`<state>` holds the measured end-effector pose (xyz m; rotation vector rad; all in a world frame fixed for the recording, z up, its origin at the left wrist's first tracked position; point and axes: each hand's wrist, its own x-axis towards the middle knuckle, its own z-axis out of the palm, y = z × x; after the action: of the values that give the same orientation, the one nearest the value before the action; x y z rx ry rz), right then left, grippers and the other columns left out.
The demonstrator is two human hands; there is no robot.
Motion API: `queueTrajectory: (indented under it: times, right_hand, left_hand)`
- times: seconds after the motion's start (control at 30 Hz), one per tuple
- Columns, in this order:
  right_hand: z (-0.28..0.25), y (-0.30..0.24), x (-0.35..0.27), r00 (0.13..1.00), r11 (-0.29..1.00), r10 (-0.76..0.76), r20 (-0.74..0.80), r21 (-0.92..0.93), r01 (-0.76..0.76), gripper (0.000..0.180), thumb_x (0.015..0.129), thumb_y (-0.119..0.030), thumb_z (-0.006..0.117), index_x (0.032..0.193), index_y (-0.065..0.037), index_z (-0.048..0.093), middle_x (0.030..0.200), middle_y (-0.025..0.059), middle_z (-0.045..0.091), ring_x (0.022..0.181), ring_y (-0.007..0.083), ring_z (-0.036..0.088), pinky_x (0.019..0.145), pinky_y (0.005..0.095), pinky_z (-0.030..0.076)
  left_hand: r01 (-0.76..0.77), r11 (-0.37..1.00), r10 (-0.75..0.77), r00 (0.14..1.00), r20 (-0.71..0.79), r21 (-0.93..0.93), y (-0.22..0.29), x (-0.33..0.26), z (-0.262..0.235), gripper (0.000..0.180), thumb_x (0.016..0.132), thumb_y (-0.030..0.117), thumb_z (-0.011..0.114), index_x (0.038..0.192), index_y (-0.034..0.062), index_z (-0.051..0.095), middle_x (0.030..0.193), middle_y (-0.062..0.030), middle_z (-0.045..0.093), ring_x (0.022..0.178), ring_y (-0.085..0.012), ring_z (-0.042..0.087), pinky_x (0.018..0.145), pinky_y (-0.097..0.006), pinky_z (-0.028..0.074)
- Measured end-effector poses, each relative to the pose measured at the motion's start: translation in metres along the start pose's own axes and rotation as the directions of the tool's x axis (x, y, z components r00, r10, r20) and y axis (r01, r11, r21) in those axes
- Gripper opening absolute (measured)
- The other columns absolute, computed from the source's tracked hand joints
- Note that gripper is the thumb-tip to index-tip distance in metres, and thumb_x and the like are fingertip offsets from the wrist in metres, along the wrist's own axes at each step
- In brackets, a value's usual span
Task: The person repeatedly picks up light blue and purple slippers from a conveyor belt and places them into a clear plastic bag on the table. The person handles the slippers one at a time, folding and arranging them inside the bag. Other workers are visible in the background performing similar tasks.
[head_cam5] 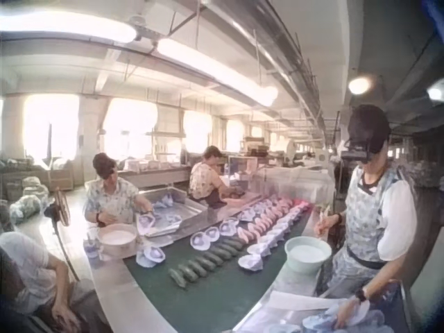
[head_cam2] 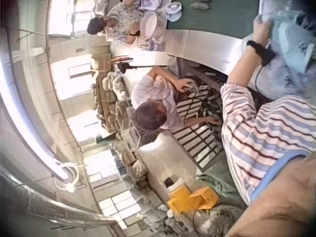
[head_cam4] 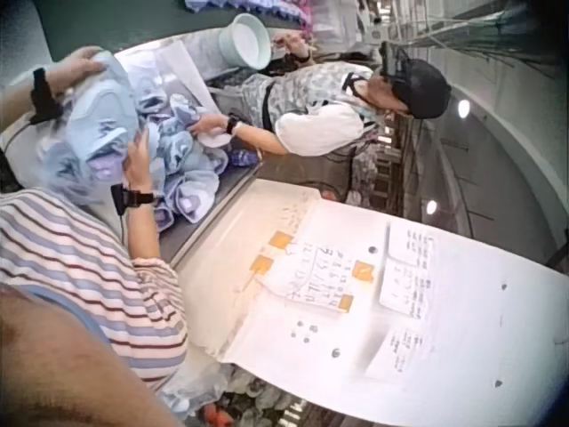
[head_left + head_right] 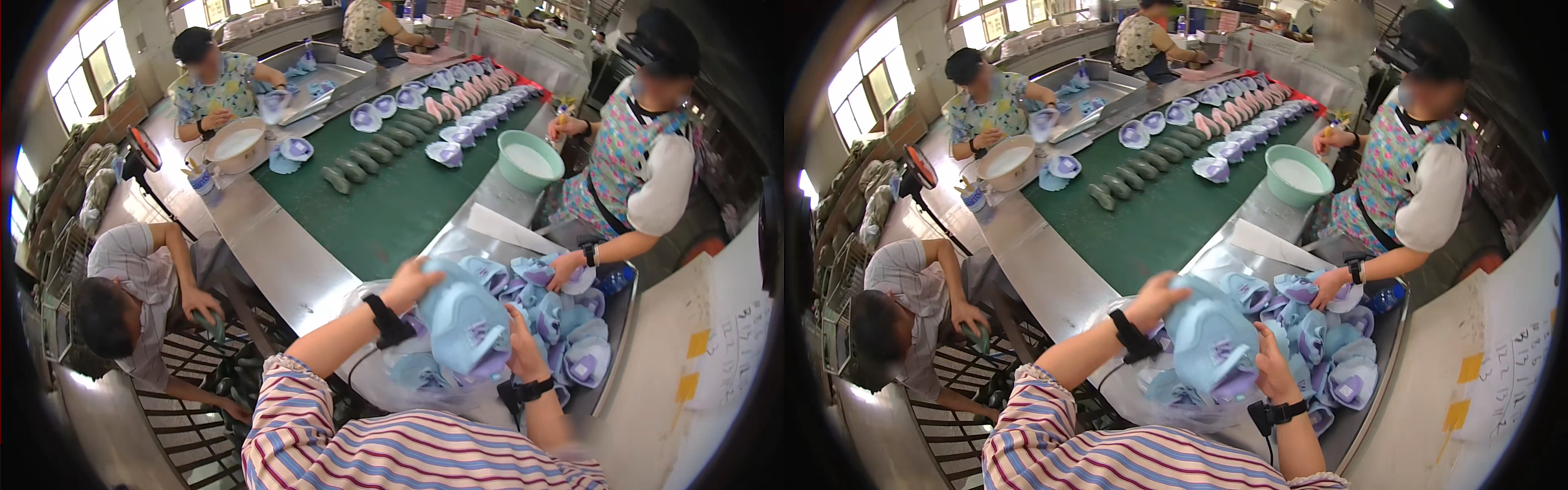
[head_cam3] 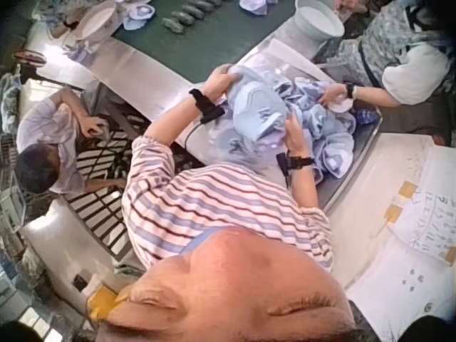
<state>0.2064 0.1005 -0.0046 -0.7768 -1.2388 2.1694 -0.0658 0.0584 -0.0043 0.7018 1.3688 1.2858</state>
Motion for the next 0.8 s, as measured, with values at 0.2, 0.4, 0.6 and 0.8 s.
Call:
queueTrajectory:
  times: [0.2,0.4,0.6,0.8]
  right_hand:
    - [0.054,0.022,0.047,0.965,0.92,0.186,0.185,0.312,-0.237,0.062,0.085,-0.025,0.06,0.135,-0.012,0.026,0.126,0.0115,0.044,0.109,0.0283,0.052,0.083,0.0479,0.048]
    - [0.052,0.126,0.095,0.924,0.918,0.381,-0.032,-0.101,-0.382,0.064,0.079,-0.009,0.063,0.133,-0.006,0.029,0.122,0.0146,0.046,0.107,0.0281,0.053,0.08,0.0423,0.048]
    - [0.031,0.13,0.076,0.999,0.849,0.034,0.019,-0.528,-0.019,0.053,0.074,-0.001,0.061,0.123,-0.007,0.044,0.115,0.0134,0.051,0.098,0.0271,0.058,0.076,0.0336,0.048]
    - [0.115,0.103,0.105,0.722,-0.159,-0.146,0.676,-0.736,0.658,0.047,0.068,-0.009,0.067,0.113,-0.012,0.055,0.122,0.0108,0.05,0.114,0.0305,0.047,0.087,0.0397,0.043]
  left_hand:
    - [-0.222,0.954,0.164,0.948,-0.274,-0.199,0.036,0.048,-0.105,0.041,0.084,0.008,0.06,0.121,-0.0004,0.046,0.1,-0.0122,0.059,0.089,-0.0195,0.06,0.077,-0.033,0.05]
    - [-0.036,0.991,0.06,0.98,-0.188,0.126,-0.067,0.047,-0.072,0.025,0.085,0.009,0.06,0.109,0.0024,0.059,0.101,-0.0047,0.058,0.088,-0.0132,0.055,0.08,-0.027,0.045]
    - [-0.411,0.909,0.403,0.832,-0.38,0.063,-0.043,0.024,-0.115,0.022,0.09,0.012,0.056,0.109,0.0016,0.06,0.102,-0.0011,0.058,0.092,-0.0089,0.051,0.082,-0.024,0.04]
    - [-0.368,0.492,0.645,0.763,-0.046,0.789,-0.001,-0.019,-0.119,0.026,0.079,0.0,0.056,0.1,0.0122,0.067,0.104,-0.0128,0.059,0.097,-0.0271,0.056,0.09,-0.037,0.041]
